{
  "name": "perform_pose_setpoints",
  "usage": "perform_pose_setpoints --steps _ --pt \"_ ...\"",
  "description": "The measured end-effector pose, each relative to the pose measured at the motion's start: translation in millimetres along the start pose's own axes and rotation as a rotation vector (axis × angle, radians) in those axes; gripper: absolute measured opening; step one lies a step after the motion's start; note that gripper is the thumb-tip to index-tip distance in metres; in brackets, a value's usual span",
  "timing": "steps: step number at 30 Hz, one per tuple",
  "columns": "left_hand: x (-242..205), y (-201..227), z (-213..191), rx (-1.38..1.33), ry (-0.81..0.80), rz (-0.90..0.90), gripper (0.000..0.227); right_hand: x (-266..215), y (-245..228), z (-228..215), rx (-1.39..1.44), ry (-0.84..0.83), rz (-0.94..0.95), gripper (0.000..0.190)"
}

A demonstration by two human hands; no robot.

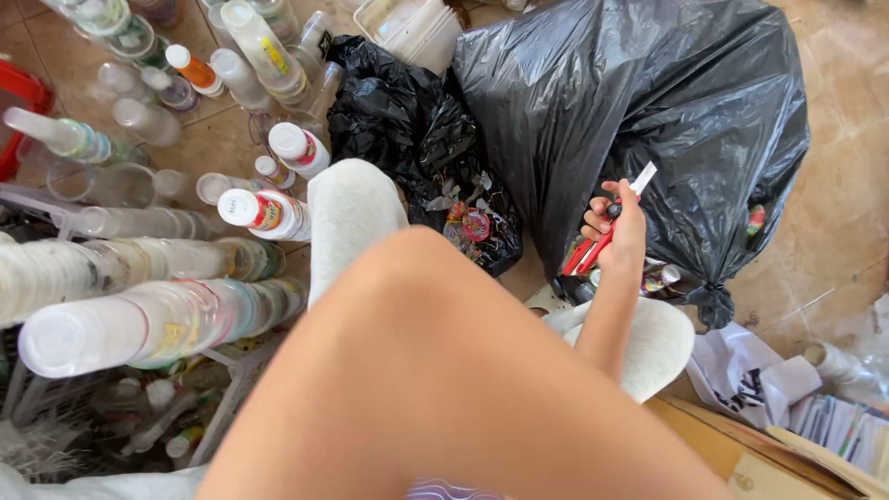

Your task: The person sits cross-legged on the floor and uses a red utility knife to cut the plastic labels off of white cylindrical containers. They hold the container in one hand and carefully slice around the circumference with the knife, then place the processed containers into a nearby white plastic basket.

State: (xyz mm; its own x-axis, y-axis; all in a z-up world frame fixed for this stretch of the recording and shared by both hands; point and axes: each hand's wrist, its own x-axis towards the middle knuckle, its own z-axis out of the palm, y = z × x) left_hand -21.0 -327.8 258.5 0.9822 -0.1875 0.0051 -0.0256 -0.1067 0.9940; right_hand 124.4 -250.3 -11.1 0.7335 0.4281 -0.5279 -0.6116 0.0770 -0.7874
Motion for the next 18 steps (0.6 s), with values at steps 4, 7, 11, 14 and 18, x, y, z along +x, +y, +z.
perform_pose_setpoints --steps 4,7,11,14,18 --pt "5 -27 -28 -0.097 -0.043 0.002 0.097 -5 -2 -6 0.158 -0.011 -0.052 0.024" --pt "9 -91 -101 0.19 0.035 0.495 0.051 -1 -5 -20 0.13 0.022 -0.062 0.025" --pt "-1 -158 -213 0.793 0.192 0.746 0.073 4 3 -26 -0.007 0.114 -0.148 0.025" --pt "-8 -273 -260 1.136 0.484 0.954 0.036 4 5 -19 -0.226 0.252 -0.299 0.025" --pt "-27 -339 -255 1.334 0.403 0.635 0.064 -9 -1 -1 -0.312 0.267 -0.253 0.031"
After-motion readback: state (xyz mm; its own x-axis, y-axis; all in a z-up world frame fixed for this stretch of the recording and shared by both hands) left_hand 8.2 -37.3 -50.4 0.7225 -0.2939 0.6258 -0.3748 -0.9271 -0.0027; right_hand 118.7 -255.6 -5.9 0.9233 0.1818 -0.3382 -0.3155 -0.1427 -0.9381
